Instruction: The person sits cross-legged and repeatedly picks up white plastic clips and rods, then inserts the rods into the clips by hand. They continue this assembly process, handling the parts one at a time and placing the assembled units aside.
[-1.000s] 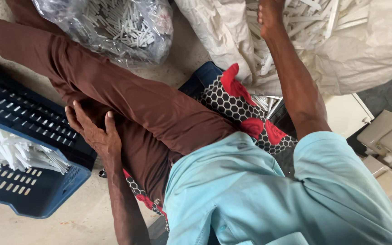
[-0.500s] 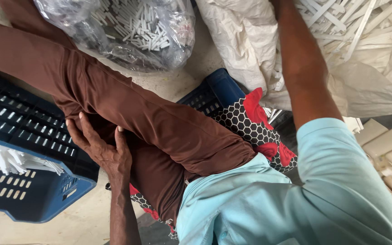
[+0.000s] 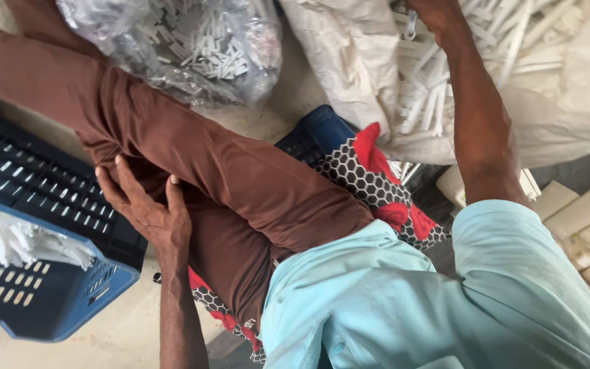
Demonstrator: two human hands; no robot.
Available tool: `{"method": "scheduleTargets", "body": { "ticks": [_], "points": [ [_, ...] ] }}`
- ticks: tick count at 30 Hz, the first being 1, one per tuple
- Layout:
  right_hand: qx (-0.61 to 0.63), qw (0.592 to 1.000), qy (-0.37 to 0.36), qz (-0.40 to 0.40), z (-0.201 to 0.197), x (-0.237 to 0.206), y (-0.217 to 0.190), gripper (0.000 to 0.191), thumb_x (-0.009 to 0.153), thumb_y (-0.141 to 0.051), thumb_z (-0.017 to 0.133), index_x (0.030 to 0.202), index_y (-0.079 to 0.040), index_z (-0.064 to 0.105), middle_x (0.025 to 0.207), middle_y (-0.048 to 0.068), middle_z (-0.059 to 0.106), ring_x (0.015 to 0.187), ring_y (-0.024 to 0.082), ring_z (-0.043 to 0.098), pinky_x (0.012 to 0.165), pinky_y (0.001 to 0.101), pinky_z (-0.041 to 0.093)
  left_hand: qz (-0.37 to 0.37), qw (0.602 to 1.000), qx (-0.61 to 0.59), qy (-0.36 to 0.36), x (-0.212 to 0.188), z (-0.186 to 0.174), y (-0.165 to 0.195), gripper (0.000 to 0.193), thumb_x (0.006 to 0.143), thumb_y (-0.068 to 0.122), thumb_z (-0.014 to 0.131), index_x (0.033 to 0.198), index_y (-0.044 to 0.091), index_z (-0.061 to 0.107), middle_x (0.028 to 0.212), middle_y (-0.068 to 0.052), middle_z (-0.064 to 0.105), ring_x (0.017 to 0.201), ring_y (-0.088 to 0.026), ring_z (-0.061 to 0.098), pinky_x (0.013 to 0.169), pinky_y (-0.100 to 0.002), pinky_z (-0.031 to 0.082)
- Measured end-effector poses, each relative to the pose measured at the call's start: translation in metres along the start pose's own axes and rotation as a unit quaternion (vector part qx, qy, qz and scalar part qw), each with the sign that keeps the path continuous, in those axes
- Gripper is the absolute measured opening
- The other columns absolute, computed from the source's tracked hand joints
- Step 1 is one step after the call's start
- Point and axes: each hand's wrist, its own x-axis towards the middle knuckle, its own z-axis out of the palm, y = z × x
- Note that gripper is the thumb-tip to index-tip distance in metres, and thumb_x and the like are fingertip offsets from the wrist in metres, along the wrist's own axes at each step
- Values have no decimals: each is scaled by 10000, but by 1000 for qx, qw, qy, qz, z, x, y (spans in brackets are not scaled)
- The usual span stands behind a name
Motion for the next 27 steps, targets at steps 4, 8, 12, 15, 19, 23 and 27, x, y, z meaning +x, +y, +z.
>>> {"method": "scheduleTargets", "body": {
  "ticks": [4, 8, 12, 15, 19, 23, 27],
  "points": [
    [196, 973, -98, -67, -39, -48, 21, 98, 939, -102, 709, 982, -79, 625, 817, 13, 660, 547, 40, 491, 434, 232, 304, 8, 1000, 0, 10, -4, 1, 4, 810, 1002, 129, 778, 1674, 45, 334, 1725, -280, 147, 1626, -453, 209, 1337, -527, 267],
    [238, 961, -132, -49, -47, -91, 50, 46, 940, -113, 705, 924, -71, 714, 771, 13, 660, 486, 24, 446, 404, 205, 276, 14, 999, 8, 31, -10, 0, 12, 791, 1009, 145, 772, 1657, 10, 339, 1698, -302, 185, 1600, -465, 199, 1316, -543, 238],
    [246, 960, -106, -81, -37, -134, 74, 68, 928, -130, 727, 939, -63, 718, 770, 3, 642, 543, 27, 468, 462, 214, 353, 157, 982, 49, 95, -22, -5, 51, 628, 1069, 154, 761, 1587, 16, 432, 1660, -213, 353, 1605, -413, 227, 1355, -527, 259],
    [271, 949, -117, -108, -25, -158, 84, 99, 884, -155, 744, 932, -73, 717, 771, 2, 675, 568, 57, 523, 485, 240, 380, 169, 980, -90, 48, -37, 3, 104, 497, 1084, 158, 712, 1516, 10, 514, 1609, -204, 442, 1586, -370, 345, 1345, -499, 332],
    [143, 966, -61, -206, -17, -165, 114, 152, 949, -238, 781, 951, -93, 739, 791, -37, 688, 668, 43, 604, 602, 253, 510, 277, 948, -159, 5, -38, 27, 157, 460, 1068, 177, 744, 1470, 38, 569, 1539, -105, 565, 1527, -284, 474, 1280, -444, 374],
    [-49, 983, -1, -177, -28, -183, 188, 323, 1046, -251, 797, 871, -17, 659, 736, 41, 535, 640, 106, 477, 554, 333, 389, 375, 926, -42, -15, -50, 25, 153, 443, 1137, 144, 708, 1520, 9, 533, 1578, -182, 502, 1529, -351, 423, 1325, -512, 315],
    [234, 964, -113, -53, -38, -226, 261, 137, 994, -227, 724, 970, -96, 694, 810, -43, 633, 610, 38, 473, 517, 255, 344, 201, 961, -182, -52, -64, 11, 129, 328, 1169, 101, 644, 1472, -8, 582, 1513, -173, 581, 1471, -343, 539, 1302, -465, 442]
  ]
}}
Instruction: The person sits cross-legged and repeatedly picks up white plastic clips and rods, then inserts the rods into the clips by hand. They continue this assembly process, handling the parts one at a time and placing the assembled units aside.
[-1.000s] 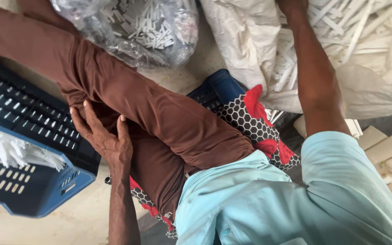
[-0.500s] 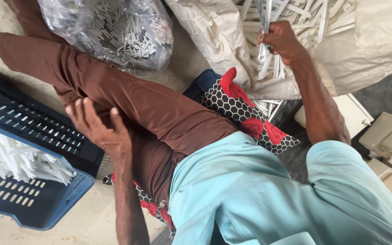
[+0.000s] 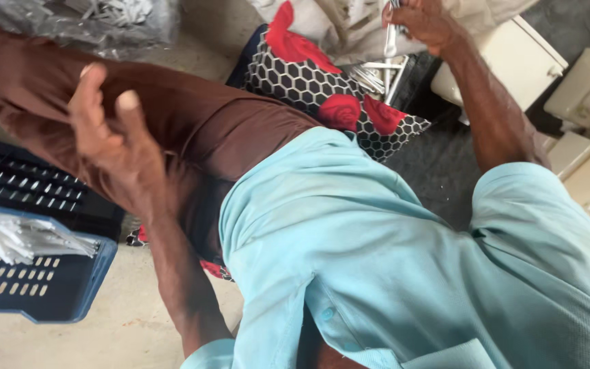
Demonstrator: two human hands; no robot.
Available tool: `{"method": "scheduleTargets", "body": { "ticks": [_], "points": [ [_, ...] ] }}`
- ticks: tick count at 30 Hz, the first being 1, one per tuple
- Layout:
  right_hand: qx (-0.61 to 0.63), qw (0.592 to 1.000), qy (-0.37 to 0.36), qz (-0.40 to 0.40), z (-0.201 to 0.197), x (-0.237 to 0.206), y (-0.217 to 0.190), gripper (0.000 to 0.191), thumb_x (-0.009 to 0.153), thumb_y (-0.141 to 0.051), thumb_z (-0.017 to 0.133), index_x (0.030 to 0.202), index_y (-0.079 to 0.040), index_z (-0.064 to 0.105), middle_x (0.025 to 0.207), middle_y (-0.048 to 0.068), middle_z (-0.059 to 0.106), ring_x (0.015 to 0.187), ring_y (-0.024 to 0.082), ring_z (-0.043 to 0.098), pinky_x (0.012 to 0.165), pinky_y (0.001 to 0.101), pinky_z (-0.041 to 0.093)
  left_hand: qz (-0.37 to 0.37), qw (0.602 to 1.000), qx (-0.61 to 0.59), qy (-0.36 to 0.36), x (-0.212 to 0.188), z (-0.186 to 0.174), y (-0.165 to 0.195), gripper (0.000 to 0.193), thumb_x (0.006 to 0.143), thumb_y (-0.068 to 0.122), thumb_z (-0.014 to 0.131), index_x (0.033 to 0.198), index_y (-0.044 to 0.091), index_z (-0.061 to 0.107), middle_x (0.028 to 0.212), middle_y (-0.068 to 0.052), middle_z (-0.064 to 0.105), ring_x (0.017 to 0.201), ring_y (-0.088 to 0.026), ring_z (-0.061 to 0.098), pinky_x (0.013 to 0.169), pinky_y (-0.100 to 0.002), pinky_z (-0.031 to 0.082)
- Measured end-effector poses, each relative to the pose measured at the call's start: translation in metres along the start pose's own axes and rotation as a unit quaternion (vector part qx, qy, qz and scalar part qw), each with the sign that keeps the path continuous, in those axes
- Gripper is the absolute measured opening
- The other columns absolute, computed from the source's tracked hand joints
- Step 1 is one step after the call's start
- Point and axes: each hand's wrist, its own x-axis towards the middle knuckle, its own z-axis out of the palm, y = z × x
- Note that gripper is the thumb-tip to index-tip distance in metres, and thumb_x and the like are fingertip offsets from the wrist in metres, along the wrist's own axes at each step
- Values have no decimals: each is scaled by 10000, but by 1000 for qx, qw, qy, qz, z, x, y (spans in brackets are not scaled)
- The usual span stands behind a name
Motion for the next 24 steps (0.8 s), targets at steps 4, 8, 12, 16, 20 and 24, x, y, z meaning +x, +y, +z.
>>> {"method": "scheduleTargets", "body": {
  "ticks": [4, 8, 12, 16, 20, 24],
  "points": [
    [89, 995, -5, 52, -7, -31, 26, 159, 974, -242, 717, 964, -85, 688, 823, -6, 658, 545, 37, 448, 472, 246, 328, -11, 1000, 9, 26, -8, -2, -8, 282, 1131, 55, 606, 1400, -28, 611, 1446, -180, 627, 1411, -341, 626, 1264, -453, 522],
    [-248, 965, 3, 82, -15, -41, 51, 327, 1017, -334, 759, 944, -22, 694, 767, 79, 611, 584, 126, 490, 524, 390, 406, 57, 990, 124, 23, -16, -1, -19, 274, 1157, 73, 618, 1405, -44, 619, 1438, -190, 646, 1418, -357, 606, 1247, -471, 489],
    [-451, 892, 0, -37, -19, -61, 83, 331, 973, -408, 778, 981, -80, 741, 794, 91, 673, 711, 210, 612, 668, 447, 508, 99, 982, 151, 51, -18, -7, -43, 299, 1142, 116, 635, 1388, -54, 634, 1416, -198, 660, 1400, -367, 603, 1196, -493, 483],
    [-483, 868, -58, 97, -14, -73, 96, 327, 915, -436, 744, 1079, -153, 744, 826, 119, 722, 736, 322, 679, 689, 478, 533, 96, 975, 184, 80, -25, -24, -63, 329, 1122, 174, 663, 1363, -50, 653, 1387, -209, 667, 1379, -372, 600, 1154, -490, 511],
    [-515, 857, 12, 19, -8, -49, 71, 345, 860, -414, 799, 1003, -102, 764, 866, 153, 727, 808, 355, 684, 714, 509, 508, 15, 972, 222, 75, -42, -55, -69, 393, 1157, 252, 639, 1389, -64, 629, 1411, -235, 640, 1396, -384, 558, 1176, -513, 484],
    [-413, 905, 95, -31, 10, 20, 16, 318, 1028, -402, 715, 1002, -89, 762, 861, 176, 701, 824, 361, 674, 758, 496, 502, -42, 957, 281, 63, -43, -78, -80, 512, 1183, 334, 629, 1497, -57, 531, 1522, -246, 558, 1481, -399, 477, 1256, -550, 428]
  ]
}}
